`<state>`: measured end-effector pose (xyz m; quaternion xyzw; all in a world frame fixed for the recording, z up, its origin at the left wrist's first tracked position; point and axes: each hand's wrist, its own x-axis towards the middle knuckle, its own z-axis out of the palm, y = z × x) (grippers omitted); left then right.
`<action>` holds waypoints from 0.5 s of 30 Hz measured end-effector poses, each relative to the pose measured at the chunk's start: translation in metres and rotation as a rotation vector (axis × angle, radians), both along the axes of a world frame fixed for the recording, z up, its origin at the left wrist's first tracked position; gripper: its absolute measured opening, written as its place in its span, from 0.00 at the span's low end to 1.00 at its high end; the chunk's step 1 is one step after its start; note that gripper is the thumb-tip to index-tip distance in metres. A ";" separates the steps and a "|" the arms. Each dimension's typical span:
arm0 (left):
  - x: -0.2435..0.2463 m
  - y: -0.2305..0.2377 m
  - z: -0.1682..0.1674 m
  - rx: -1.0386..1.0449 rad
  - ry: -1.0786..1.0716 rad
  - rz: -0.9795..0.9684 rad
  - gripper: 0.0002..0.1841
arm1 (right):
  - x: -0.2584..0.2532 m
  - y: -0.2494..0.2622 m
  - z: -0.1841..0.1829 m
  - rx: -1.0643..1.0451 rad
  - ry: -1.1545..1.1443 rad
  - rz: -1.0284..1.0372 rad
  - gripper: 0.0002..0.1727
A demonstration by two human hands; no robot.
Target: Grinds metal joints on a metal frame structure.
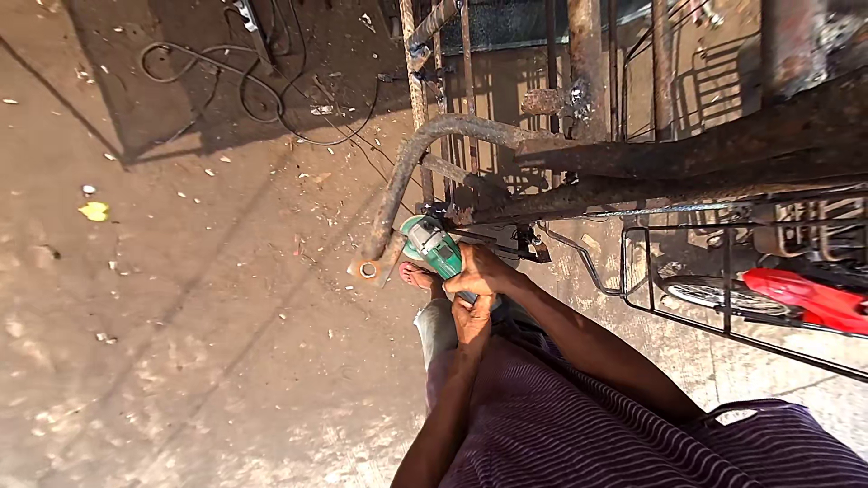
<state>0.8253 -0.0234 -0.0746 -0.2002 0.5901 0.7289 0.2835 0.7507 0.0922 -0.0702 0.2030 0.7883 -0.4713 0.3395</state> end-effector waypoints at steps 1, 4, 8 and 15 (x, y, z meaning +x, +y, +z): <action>0.002 -0.002 -0.001 0.006 0.005 -0.002 0.22 | 0.001 -0.001 0.001 0.003 0.006 0.000 0.40; 0.003 -0.008 -0.001 -0.017 0.030 -0.022 0.23 | 0.002 -0.005 0.003 -0.004 0.016 -0.013 0.40; -0.003 -0.008 -0.002 -0.058 0.060 -0.046 0.22 | 0.000 -0.004 0.000 -0.015 0.037 -0.036 0.39; -0.007 0.000 0.001 -0.093 0.030 -0.042 0.23 | -0.002 0.002 -0.004 -0.032 0.017 -0.038 0.38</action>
